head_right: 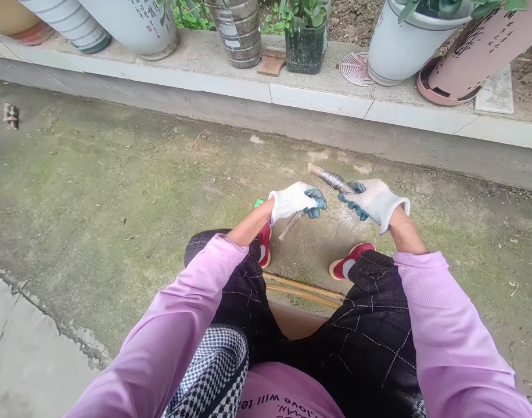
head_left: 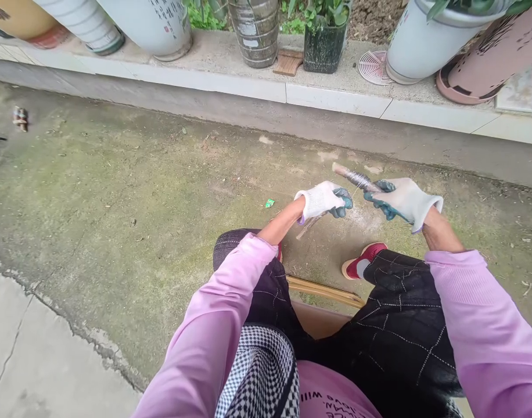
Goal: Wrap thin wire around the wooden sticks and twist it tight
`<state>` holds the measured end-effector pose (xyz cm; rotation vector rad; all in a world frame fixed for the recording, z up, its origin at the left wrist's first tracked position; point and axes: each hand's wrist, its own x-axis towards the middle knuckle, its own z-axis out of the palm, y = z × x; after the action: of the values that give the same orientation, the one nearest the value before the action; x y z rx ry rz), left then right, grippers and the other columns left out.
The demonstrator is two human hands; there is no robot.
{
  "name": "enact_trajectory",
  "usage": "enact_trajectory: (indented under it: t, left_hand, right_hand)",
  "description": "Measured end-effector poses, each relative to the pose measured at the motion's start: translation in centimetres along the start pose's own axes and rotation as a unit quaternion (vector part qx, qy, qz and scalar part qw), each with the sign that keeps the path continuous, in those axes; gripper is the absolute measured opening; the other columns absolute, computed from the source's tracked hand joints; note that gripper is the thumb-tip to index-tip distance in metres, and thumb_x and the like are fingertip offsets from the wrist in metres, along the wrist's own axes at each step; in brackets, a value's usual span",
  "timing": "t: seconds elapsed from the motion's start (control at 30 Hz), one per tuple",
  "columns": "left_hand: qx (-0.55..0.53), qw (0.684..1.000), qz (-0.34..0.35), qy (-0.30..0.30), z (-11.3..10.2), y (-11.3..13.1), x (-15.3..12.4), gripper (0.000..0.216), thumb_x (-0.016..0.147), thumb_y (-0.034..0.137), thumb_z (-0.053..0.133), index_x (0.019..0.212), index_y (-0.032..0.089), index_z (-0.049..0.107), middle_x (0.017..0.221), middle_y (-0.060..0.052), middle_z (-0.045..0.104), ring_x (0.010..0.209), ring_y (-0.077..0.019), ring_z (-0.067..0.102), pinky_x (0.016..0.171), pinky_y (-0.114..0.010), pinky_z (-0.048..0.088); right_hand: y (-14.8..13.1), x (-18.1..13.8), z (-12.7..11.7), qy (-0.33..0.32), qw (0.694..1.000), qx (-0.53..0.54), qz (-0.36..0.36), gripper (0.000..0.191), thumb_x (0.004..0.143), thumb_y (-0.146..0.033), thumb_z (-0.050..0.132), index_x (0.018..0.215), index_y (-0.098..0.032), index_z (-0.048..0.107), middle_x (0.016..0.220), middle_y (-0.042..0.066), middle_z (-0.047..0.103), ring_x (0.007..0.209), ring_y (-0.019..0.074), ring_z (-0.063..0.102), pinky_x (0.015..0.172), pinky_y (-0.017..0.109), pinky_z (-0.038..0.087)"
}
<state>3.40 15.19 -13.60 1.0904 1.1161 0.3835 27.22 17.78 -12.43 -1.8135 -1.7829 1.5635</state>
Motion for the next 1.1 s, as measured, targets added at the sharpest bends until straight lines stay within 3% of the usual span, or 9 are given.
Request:
enact_trajectory:
  t: [0.2, 0.37, 0.47, 0.53, 0.63, 0.77, 0.87, 0.97, 1.1]
  left_hand:
    - [-0.058, 0.995, 0.074, 0.022, -0.7, 0.3, 0.1, 0.015, 0.089, -0.003, 0.069, 0.085, 0.008, 0.078, 0.088, -0.01, 0.084, 0.084, -0.0141, 0.073, 0.088, -0.026, 0.061]
    - [-0.109, 0.958, 0.154, 0.215, -2.0, 0.3, 0.4, 0.026, 0.093, -0.001, 0.064, 0.11, 0.01, 0.081, 0.127, -0.013, 0.086, 0.116, -0.0187, 0.076, 0.108, -0.028, 0.059]
    - [-0.133, 0.927, 0.123, 0.328, -3.2, -0.5, 1.1, 0.053, 0.083, -0.006, 0.059, 0.129, 0.013, 0.078, 0.142, -0.013, 0.082, 0.13, -0.0176, 0.076, 0.115, -0.028, 0.058]
    - [-0.141, 0.925, 0.089, 0.342, -3.5, -1.4, 1.7, 0.072, 0.073, -0.009, 0.059, 0.139, 0.014, 0.075, 0.15, -0.013, 0.079, 0.137, -0.018, 0.074, 0.117, -0.028, 0.058]
    - [-0.135, 0.945, 0.057, 0.294, -2.5, -2.8, 2.3, 0.087, 0.062, -0.012, 0.062, 0.146, 0.011, 0.071, 0.158, -0.018, 0.074, 0.146, -0.0225, 0.071, 0.121, -0.031, 0.056]
    - [-0.091, 0.966, 0.123, 0.206, 0.0, -3.6, 2.0, 0.087, 0.06, -0.007, 0.077, 0.144, 0.015, 0.074, 0.161, -0.018, 0.072, 0.152, -0.026, 0.067, 0.128, -0.034, 0.05]
    - [-0.109, 0.983, 0.11, 0.101, 1.0, -3.0, 0.8, 0.065, 0.068, 0.0, 0.079, 0.131, 0.017, 0.08, 0.133, -0.013, 0.085, 0.121, -0.0219, 0.079, 0.108, -0.034, 0.061]
    - [-0.129, 0.99, 0.049, 0.02, 1.4, -2.3, -0.6, 0.036, 0.073, -0.004, 0.073, 0.102, 0.015, 0.083, 0.099, -0.008, 0.085, 0.086, -0.0165, 0.076, 0.088, -0.03, 0.063]
    - [-0.069, 0.993, 0.037, -0.087, 2.0, -2.3, -1.4, 0.026, 0.072, -0.007, 0.077, 0.083, 0.016, 0.082, 0.085, -0.006, 0.082, 0.081, -0.0179, 0.071, 0.084, -0.03, 0.06]
  right_hand:
    - [-2.6, -3.0, 0.6, -0.052, 0.983, 0.178, 0.01, 0.05, 0.064, -0.048, 0.104, 0.086, -0.02, 0.069, 0.064, -0.002, 0.058, 0.05, 0.0112, 0.05, 0.041, 0.025, 0.043]
    - [-4.5, -3.7, -0.4, -0.047, 0.971, 0.234, -0.009, 0.057, 0.052, -0.039, 0.105, 0.09, -0.02, 0.068, 0.06, -0.005, 0.056, 0.046, 0.0093, 0.046, 0.038, 0.024, 0.041]
    - [-5.5, -3.7, -0.6, -0.034, 0.969, 0.239, -0.044, 0.055, 0.055, -0.039, 0.106, 0.091, -0.021, 0.068, 0.058, -0.006, 0.056, 0.044, 0.0096, 0.046, 0.036, 0.024, 0.041]
    - [-6.3, -3.8, -0.6, -0.022, 0.965, 0.251, -0.074, 0.054, 0.056, -0.038, 0.107, 0.088, -0.021, 0.068, 0.058, -0.005, 0.057, 0.045, 0.0097, 0.046, 0.036, 0.024, 0.041]
    - [-7.5, -4.3, -0.2, -0.008, 0.958, 0.271, -0.098, 0.055, 0.055, -0.039, 0.108, 0.087, -0.021, 0.068, 0.061, -0.005, 0.06, 0.045, 0.0097, 0.049, 0.035, 0.023, 0.042]
    - [-8.6, -5.3, 0.2, 0.003, 0.952, 0.28, -0.12, 0.056, 0.053, -0.041, 0.109, 0.086, -0.02, 0.069, 0.06, -0.006, 0.058, 0.043, 0.009, 0.047, 0.034, 0.023, 0.042]
    - [-8.5, -5.7, 0.4, 0.018, 0.959, 0.262, -0.103, 0.052, 0.057, -0.037, 0.108, 0.087, -0.021, 0.069, 0.064, -0.005, 0.059, 0.045, 0.0092, 0.049, 0.035, 0.024, 0.041]
    - [-7.6, -5.5, -0.1, 0.049, 0.954, 0.284, -0.089, 0.045, 0.066, -0.038, 0.103, 0.093, -0.021, 0.071, 0.067, -0.004, 0.061, 0.045, 0.0095, 0.048, 0.036, 0.026, 0.037]
    - [-5.9, -4.9, -1.8, 0.1, 0.916, 0.362, -0.139, 0.039, 0.076, -0.038, 0.101, 0.101, -0.021, 0.078, 0.065, -0.005, 0.058, 0.047, 0.0092, 0.042, 0.041, 0.028, 0.036]
